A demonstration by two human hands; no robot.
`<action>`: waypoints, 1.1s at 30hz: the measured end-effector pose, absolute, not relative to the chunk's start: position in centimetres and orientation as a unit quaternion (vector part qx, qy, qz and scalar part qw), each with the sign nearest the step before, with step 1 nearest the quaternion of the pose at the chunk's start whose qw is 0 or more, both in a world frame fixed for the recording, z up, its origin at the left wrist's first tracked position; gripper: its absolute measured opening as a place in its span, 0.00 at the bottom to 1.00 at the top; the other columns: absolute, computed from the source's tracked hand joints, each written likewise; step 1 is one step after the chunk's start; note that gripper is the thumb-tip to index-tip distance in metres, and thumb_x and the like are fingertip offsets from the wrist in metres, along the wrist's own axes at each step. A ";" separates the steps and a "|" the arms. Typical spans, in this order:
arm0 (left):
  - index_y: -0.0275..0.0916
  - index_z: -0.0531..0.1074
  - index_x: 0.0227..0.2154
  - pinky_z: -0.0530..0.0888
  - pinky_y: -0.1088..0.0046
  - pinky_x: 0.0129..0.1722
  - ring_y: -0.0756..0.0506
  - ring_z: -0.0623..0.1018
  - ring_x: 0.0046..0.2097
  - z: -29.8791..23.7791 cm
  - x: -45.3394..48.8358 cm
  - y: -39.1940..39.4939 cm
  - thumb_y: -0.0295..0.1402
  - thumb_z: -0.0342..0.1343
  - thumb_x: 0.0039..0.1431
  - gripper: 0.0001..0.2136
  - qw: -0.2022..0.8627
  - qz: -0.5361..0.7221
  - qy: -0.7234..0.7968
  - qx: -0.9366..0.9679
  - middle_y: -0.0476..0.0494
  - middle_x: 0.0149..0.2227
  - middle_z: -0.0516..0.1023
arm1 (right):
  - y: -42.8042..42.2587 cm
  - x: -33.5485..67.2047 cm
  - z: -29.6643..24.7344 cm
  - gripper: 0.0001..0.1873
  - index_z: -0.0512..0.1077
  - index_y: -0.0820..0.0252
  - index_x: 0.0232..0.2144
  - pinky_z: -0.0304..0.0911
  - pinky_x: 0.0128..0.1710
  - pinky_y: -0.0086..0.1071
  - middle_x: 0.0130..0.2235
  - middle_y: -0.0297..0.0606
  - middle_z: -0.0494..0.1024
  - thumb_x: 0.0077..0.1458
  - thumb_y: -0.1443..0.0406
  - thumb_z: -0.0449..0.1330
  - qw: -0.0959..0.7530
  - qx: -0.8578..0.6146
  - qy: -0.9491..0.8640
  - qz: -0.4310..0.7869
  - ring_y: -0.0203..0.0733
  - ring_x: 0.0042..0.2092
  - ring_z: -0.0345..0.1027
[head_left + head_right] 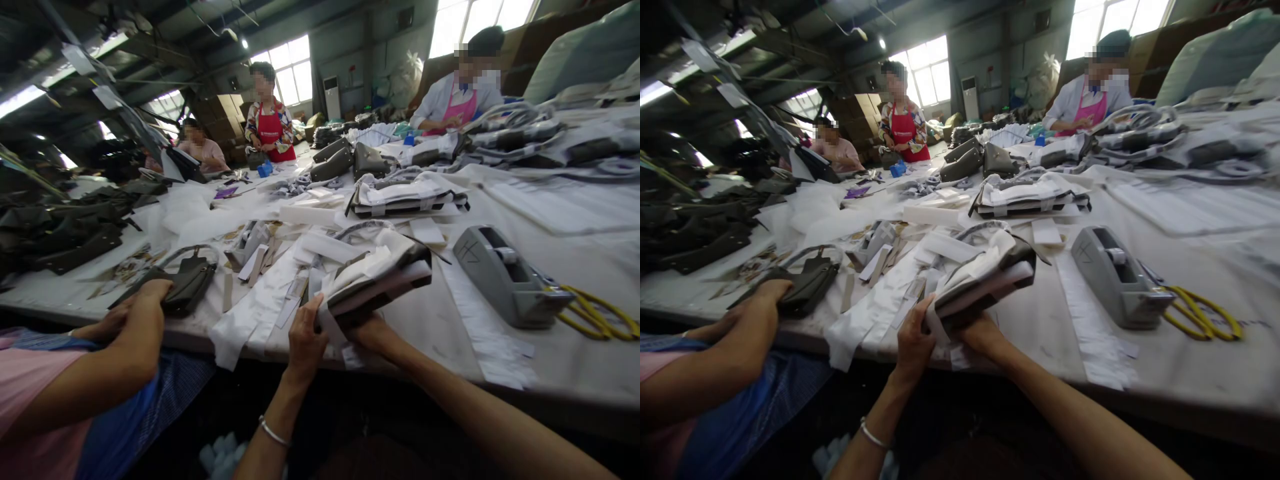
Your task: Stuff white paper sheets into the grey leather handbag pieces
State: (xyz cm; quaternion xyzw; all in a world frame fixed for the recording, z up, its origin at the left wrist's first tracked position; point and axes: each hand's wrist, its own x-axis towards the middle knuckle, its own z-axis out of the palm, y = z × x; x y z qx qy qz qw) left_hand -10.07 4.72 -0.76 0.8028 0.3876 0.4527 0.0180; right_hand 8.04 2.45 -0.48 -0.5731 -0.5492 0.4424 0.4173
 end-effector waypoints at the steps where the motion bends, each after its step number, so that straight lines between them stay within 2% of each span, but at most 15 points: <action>1: 0.41 0.63 0.59 0.75 0.63 0.53 0.42 0.76 0.53 -0.8 -9.9 4.7 0.20 0.51 0.57 0.27 0.004 0.444 0.375 0.814 0.40 0.52 0.76 | 1.7 8.2 -0.6 0.07 0.78 0.58 0.29 0.68 0.31 0.34 0.32 0.38 0.81 0.43 0.65 0.64 0.406 -0.574 -0.543 0.459 0.46 0.33 0.73; 4: 0.40 0.61 0.61 0.75 0.63 0.52 0.42 0.76 0.53 -1.0 -9.6 4.6 0.21 0.52 0.59 0.27 -0.022 0.410 0.365 0.836 0.39 0.53 0.76 | -0.2 8.5 -1.0 0.03 0.75 0.60 0.24 0.62 0.24 0.30 0.25 0.35 0.77 0.44 0.65 0.62 0.380 -0.574 -0.497 0.529 0.40 0.26 0.68; 6: 0.41 0.61 0.61 0.75 0.63 0.52 0.42 0.76 0.53 -1.0 -9.4 4.4 0.23 0.53 0.59 0.26 -0.032 0.395 0.362 0.844 0.40 0.53 0.76 | -1.1 8.4 -1.1 0.05 0.72 0.60 0.22 0.57 0.20 0.27 0.20 0.32 0.73 0.44 0.65 0.62 0.358 -0.580 -0.462 0.567 0.37 0.22 0.64; 10: 0.39 0.62 0.60 0.73 0.62 0.51 0.41 0.75 0.54 -0.9 -8.9 4.0 0.23 0.50 0.62 0.24 -0.058 0.364 0.320 0.873 0.38 0.53 0.76 | -3.0 7.7 -0.4 0.09 0.66 0.59 0.19 0.55 0.18 0.25 0.18 0.29 0.70 0.43 0.66 0.63 0.337 -0.602 -0.462 0.557 0.35 0.21 0.63; 13: 0.37 0.64 0.59 0.72 0.63 0.51 0.41 0.74 0.55 -0.9 -8.6 3.6 0.21 0.46 0.63 0.21 -0.076 0.355 0.310 0.879 0.38 0.54 0.76 | -4.5 8.4 2.2 0.07 0.68 0.59 0.21 0.57 0.17 0.24 0.18 0.29 0.72 0.45 0.64 0.62 0.230 -0.562 -0.482 0.632 0.35 0.19 0.66; 15: 0.37 0.65 0.58 0.72 0.64 0.51 0.42 0.74 0.55 -0.9 -8.5 3.5 0.20 0.46 0.64 0.21 -0.087 0.357 0.309 0.877 0.38 0.53 0.77 | -4.6 9.9 5.0 0.07 0.72 0.59 0.25 0.60 0.18 0.25 0.23 0.33 0.77 0.48 0.61 0.62 0.150 -0.491 -0.506 0.693 0.35 0.19 0.68; 16: 0.37 0.65 0.58 0.72 0.64 0.51 0.43 0.74 0.55 -0.9 -8.4 3.4 0.20 0.45 0.64 0.20 -0.092 0.359 0.310 0.876 0.38 0.53 0.77 | -4.1 10.9 6.5 0.09 0.74 0.60 0.27 0.61 0.19 0.25 0.26 0.35 0.79 0.50 0.60 0.61 0.140 -0.468 -0.527 0.695 0.35 0.20 0.69; 18: 0.37 0.66 0.56 0.72 0.65 0.50 0.43 0.74 0.55 -0.9 -8.4 3.4 0.21 0.45 0.65 0.19 -0.101 0.365 0.311 0.872 0.38 0.53 0.76 | -1.9 12.6 9.1 0.14 0.75 0.60 0.28 0.63 0.22 0.26 0.29 0.38 0.81 0.55 0.55 0.58 0.188 -0.488 -0.584 0.620 0.37 0.23 0.72; 20: 0.36 0.67 0.55 0.72 0.65 0.49 0.43 0.75 0.54 -1.0 -8.3 3.5 0.22 0.44 0.67 0.16 -0.112 0.374 0.307 0.868 0.37 0.54 0.76 | 1.4 13.8 10.6 0.17 0.77 0.59 0.31 0.68 0.32 0.31 0.33 0.40 0.82 0.59 0.54 0.56 0.261 -0.554 -0.659 0.437 0.42 0.32 0.76; 22: 0.35 0.68 0.53 0.72 0.65 0.48 0.43 0.75 0.53 -1.2 -8.3 3.7 0.23 0.43 0.69 0.15 -0.124 0.385 0.300 0.864 0.37 0.54 0.77 | 5.1 14.0 10.7 0.15 0.78 0.58 0.41 0.66 0.48 0.37 0.44 0.43 0.82 0.61 0.58 0.55 0.250 -0.602 -0.721 0.235 0.48 0.46 0.75; 23: 0.35 0.69 0.53 0.72 0.65 0.48 0.43 0.75 0.53 -1.3 -8.2 3.7 0.23 0.42 0.69 0.15 -0.130 0.392 0.296 0.861 0.38 0.53 0.77 | 6.8 13.8 10.2 0.16 0.76 0.59 0.47 0.62 0.54 0.39 0.49 0.45 0.80 0.62 0.60 0.55 0.202 -0.614 -0.743 0.174 0.50 0.52 0.72; 25: 0.34 0.70 0.52 0.72 0.64 0.47 0.43 0.76 0.52 -1.5 -8.2 3.9 0.24 0.42 0.70 0.15 -0.136 0.405 0.293 0.856 0.38 0.51 0.78 | 9.5 12.6 8.8 0.20 0.72 0.61 0.54 0.57 0.58 0.41 0.55 0.48 0.75 0.63 0.61 0.54 0.089 -0.616 -0.770 0.136 0.53 0.57 0.67; 27: 0.33 0.71 0.51 0.71 0.64 0.47 0.42 0.76 0.51 -1.7 -8.1 4.0 0.25 0.41 0.70 0.14 -0.133 0.412 0.292 0.853 0.38 0.49 0.79 | 11.1 11.0 7.3 0.20 0.72 0.61 0.54 0.58 0.57 0.40 0.55 0.49 0.76 0.65 0.59 0.52 0.019 -0.602 -0.784 0.150 0.53 0.57 0.68; 30: 0.32 0.71 0.51 0.71 0.63 0.48 0.42 0.75 0.52 -1.8 -8.1 4.0 0.24 0.40 0.70 0.16 -0.123 0.415 0.292 0.853 0.38 0.49 0.79 | 12.2 8.7 5.9 0.18 0.75 0.60 0.47 0.58 0.54 0.41 0.51 0.49 0.78 0.66 0.59 0.50 -0.002 -0.594 -0.789 0.155 0.53 0.53 0.70; 33: 0.32 0.70 0.52 0.71 0.63 0.49 0.42 0.74 0.53 -1.8 -8.2 3.9 0.23 0.40 0.70 0.16 -0.121 0.408 0.295 0.856 0.37 0.49 0.78 | 12.9 7.5 5.3 0.19 0.74 0.62 0.48 0.59 0.51 0.44 0.51 0.53 0.77 0.66 0.59 0.49 -0.008 -0.602 -0.784 0.152 0.57 0.53 0.69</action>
